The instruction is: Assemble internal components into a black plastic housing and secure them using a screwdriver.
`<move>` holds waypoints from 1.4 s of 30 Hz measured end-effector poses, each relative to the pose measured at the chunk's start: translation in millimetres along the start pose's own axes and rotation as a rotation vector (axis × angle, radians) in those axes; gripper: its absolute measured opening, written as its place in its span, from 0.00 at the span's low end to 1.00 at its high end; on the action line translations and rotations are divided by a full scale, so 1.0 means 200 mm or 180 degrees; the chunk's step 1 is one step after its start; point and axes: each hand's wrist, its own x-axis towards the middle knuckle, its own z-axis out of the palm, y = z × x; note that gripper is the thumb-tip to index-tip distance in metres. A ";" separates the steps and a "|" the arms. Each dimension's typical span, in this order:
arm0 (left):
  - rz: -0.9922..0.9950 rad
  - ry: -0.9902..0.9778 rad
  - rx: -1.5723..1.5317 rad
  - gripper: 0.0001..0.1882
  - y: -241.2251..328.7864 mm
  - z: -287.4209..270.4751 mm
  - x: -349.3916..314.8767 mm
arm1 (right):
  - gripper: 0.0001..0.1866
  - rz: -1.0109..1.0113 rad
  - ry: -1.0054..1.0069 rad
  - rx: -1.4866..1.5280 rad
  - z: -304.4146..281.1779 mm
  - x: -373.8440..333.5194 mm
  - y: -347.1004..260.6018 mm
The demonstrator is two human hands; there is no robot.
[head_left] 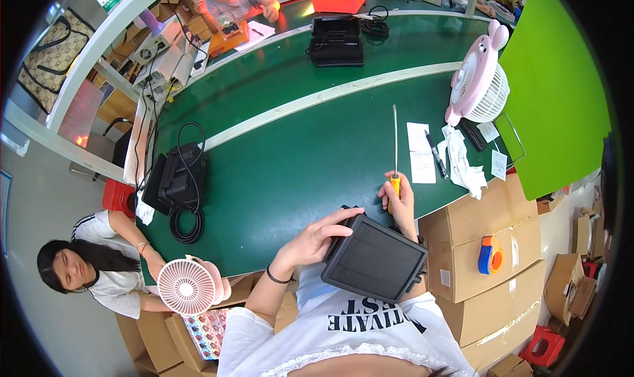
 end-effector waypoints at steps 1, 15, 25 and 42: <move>-0.0076 0.0060 -0.0058 0.40 0.00 0.01 0.01 | 0.12 -0.0010 0.0005 0.0187 -0.02 0.01 0.00; -0.1763 0.2321 0.0949 0.31 -0.12 -0.06 -0.17 | 0.12 0.0384 0.0247 0.0351 0.11 0.24 -0.14; 0.0546 0.0452 0.3421 0.32 0.14 -0.08 -0.17 | 0.11 0.0445 0.0358 0.0292 0.03 0.19 -0.10; -0.0913 0.1583 0.2202 0.31 0.22 -0.37 0.34 | 0.21 -0.0153 0.0453 0.0022 -0.03 -0.17 -0.27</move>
